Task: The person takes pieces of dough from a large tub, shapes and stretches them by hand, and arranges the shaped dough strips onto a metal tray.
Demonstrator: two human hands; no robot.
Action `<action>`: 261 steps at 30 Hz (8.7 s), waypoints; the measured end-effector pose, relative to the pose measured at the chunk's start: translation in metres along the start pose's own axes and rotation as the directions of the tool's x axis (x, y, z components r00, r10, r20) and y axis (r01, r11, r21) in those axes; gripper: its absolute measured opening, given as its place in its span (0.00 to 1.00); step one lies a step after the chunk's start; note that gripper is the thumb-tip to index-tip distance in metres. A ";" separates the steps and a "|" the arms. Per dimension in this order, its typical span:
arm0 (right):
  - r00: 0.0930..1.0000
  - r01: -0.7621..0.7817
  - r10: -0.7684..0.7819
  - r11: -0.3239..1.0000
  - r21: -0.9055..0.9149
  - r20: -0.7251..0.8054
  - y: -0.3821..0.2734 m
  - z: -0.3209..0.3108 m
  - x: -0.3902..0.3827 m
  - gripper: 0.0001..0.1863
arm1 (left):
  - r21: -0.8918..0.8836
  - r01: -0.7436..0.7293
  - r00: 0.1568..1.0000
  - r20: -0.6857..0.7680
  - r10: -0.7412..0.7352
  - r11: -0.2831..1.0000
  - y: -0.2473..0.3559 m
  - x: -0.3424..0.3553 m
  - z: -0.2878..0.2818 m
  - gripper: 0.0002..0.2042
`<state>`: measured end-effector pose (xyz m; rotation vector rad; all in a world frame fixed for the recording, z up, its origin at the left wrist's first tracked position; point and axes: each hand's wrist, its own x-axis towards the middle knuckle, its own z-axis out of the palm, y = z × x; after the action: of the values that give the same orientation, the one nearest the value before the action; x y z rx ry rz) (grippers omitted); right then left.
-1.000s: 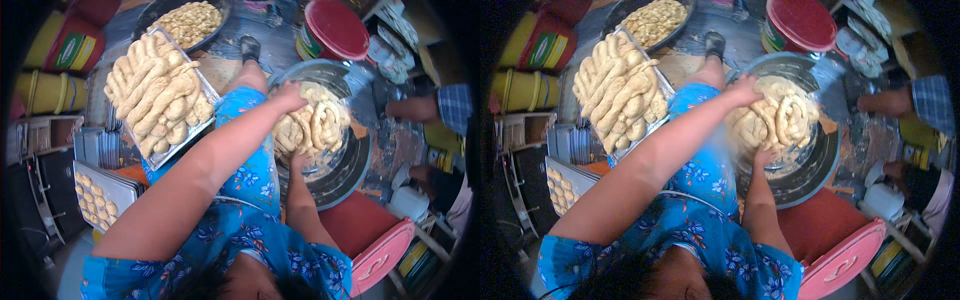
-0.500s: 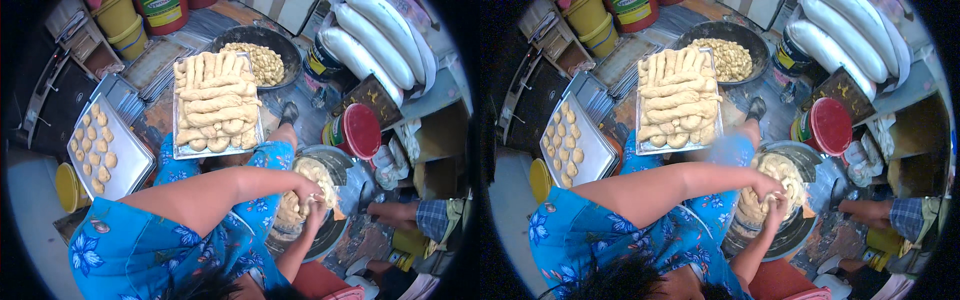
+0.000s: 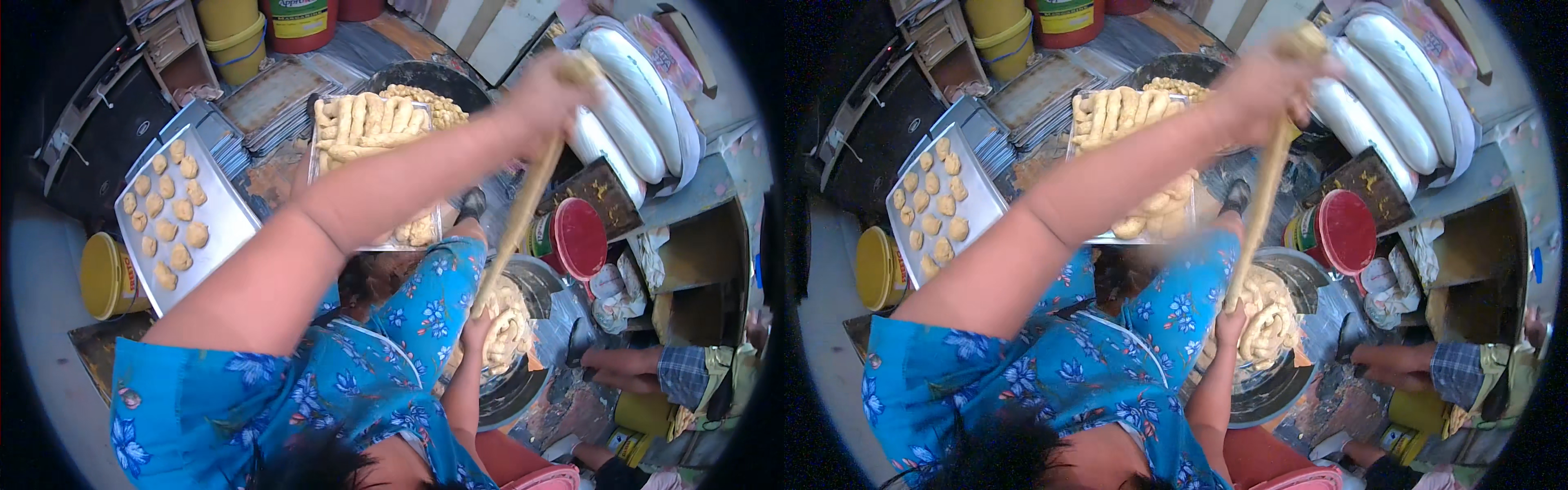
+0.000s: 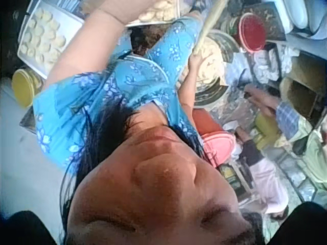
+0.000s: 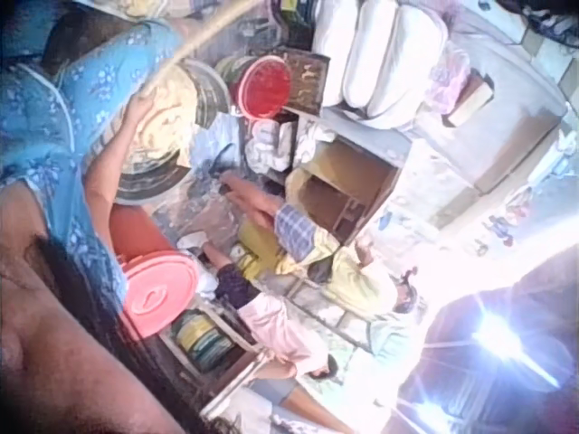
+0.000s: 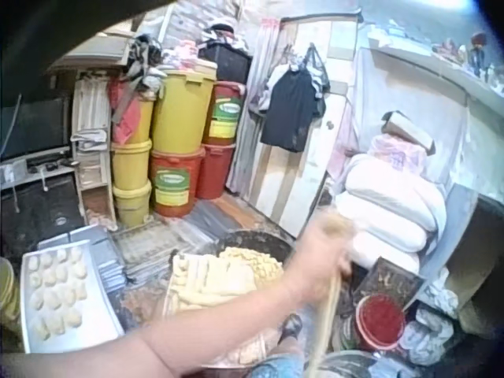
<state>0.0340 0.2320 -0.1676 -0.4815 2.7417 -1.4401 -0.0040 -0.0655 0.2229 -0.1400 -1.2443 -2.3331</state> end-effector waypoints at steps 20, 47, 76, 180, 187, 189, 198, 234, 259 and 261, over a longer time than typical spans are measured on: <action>0.609 0.606 -0.603 0.773 0.187 0.515 -0.310 0.168 0.245 0.15 | 0.648 0.126 0.910 -0.377 0.172 0.751 0.218 -0.036 -0.247 0.20; 0.750 0.381 -0.500 0.862 0.335 0.434 -0.238 0.211 0.265 0.23 | 0.947 0.312 0.896 -0.319 -0.309 -0.071 -0.023 -0.064 -0.351 0.31; 0.789 -0.608 0.456 0.671 -0.423 -0.411 0.196 -0.020 -0.045 0.33 | 0.893 -0.383 0.436 0.399 -0.807 0.234 -0.308 -0.126 -0.029 0.23; 0.938 0.180 -0.292 0.871 0.457 0.187 -0.217 0.154 0.182 0.36 | 0.927 0.277 0.960 -0.259 -0.103 0.252 -0.054 -0.101 -0.316 0.20; 0.925 0.180 -0.295 0.895 0.409 0.239 -0.224 0.153 0.176 0.35 | 0.962 0.204 0.975 -0.183 0.124 -0.181 -0.066 -0.103 -0.309 0.16; 0.931 0.179 -0.282 0.907 0.382 0.234 -0.218 0.151 0.176 0.35 | 0.861 0.216 0.966 -0.120 0.229 -0.461 -0.075 -0.104 -0.305 0.15; 0.952 0.176 -0.261 0.897 0.406 0.163 -0.233 0.128 0.180 0.33 | 0.941 0.079 0.995 -0.056 0.079 -0.330 -0.085 -0.095 -0.238 0.19; 0.949 -0.302 0.152 0.679 0.669 0.274 -0.070 -0.062 0.015 0.15 | 0.984 -0.033 0.426 0.173 -0.888 0.176 -0.333 -0.122 -0.043 0.28; -0.237 -0.968 0.752 -0.129 -0.216 0.615 0.213 0.007 -0.132 0.11 | 0.894 0.288 0.416 0.205 -0.886 0.342 -0.315 -0.107 -0.045 0.24; 0.041 -0.926 0.625 -0.268 0.264 0.779 0.197 0.051 -0.139 0.14 | 0.897 0.284 0.373 0.221 -0.901 0.338 -0.321 -0.108 -0.041 0.24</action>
<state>0.1215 0.3338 -0.3742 0.9990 0.9815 -1.4643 -0.0534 0.0913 -0.0763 -0.3140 -3.1786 -2.0713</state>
